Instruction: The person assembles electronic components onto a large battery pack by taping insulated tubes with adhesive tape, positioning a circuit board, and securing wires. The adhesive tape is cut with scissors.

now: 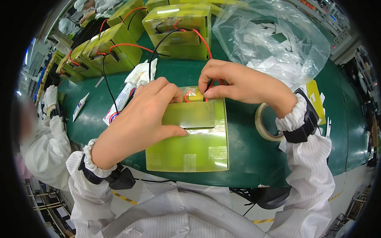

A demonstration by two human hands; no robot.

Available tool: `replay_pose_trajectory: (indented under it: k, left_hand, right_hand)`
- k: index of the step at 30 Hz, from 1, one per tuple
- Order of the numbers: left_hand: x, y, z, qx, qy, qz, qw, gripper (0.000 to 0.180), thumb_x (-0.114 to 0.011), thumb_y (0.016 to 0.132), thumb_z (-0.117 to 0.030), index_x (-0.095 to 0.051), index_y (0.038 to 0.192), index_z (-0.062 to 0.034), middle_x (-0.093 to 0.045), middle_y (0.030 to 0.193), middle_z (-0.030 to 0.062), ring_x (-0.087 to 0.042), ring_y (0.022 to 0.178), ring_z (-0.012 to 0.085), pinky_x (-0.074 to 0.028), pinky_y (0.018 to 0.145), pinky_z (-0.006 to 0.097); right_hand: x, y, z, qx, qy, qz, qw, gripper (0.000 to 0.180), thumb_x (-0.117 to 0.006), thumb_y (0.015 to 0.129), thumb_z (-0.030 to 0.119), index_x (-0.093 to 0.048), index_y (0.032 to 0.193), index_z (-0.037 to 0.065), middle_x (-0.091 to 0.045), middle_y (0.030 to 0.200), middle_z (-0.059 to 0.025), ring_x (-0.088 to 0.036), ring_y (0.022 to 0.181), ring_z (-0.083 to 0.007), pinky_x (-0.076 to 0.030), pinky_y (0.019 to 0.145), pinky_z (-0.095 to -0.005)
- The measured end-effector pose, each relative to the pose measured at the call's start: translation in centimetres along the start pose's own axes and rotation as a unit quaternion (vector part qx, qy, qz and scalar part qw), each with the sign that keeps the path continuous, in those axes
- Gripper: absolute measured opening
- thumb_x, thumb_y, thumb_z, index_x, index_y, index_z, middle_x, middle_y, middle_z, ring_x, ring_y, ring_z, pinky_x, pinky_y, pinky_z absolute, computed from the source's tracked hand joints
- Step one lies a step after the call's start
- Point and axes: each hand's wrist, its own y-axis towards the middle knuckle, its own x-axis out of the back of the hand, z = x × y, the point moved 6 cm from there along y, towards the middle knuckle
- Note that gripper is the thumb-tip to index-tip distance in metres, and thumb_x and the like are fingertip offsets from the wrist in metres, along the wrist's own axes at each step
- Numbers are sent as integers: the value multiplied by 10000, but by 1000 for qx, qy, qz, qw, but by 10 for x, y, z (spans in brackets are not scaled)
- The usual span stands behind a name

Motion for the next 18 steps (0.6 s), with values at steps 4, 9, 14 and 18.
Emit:
replay_pose_trajectory:
  k: [4, 9, 14, 18]
  left_hand:
    - [0, 3, -1, -2, 13, 19, 1000, 408, -725, 606, -136, -474, 907, -20, -460, 877, 105, -464, 865, 289, -375, 761, 349]
    - [-1, 2, 1, -2, 8, 22, 1000, 415, -724, 606, -140, -469, 910, -19, -460, 878, 111, -462, 865, 295, -373, 761, 353]
    - [-2, 0, 1, -3, 6, 12, 1000, 418, -727, 607, -150, -463, 903, -17, -457, 879, 118, -461, 873, 299, -375, 764, 353]
    - [-6, 10, 3, -13, -14, 26, 999, 415, -732, 624, -185, -459, 883, -9, -459, 874, 124, -459, 876, 301, -384, 768, 360]
  right_hand:
    - [1, 3, 1, -17, 13, 16, 1000, 146, -605, 785, 151, -555, 866, 41, -460, 934, -51, -460, 861, -160, -375, 737, -253]
    - [2, 5, 2, -23, -1, 22, 999, 153, -608, 783, 168, -534, 816, 38, -443, 899, -47, -447, 840, -155, -367, 730, -252]
    - [3, 2, 8, 40, -57, -2, 998, 156, -621, 762, 175, -535, 804, 53, -478, 880, -51, -431, 861, -195, -354, 771, -284]
    - [7, -2, 7, -5, -89, -6, 996, 147, -627, 754, 182, -544, 790, 66, -523, 818, -30, -413, 898, -211, -347, 796, -298]
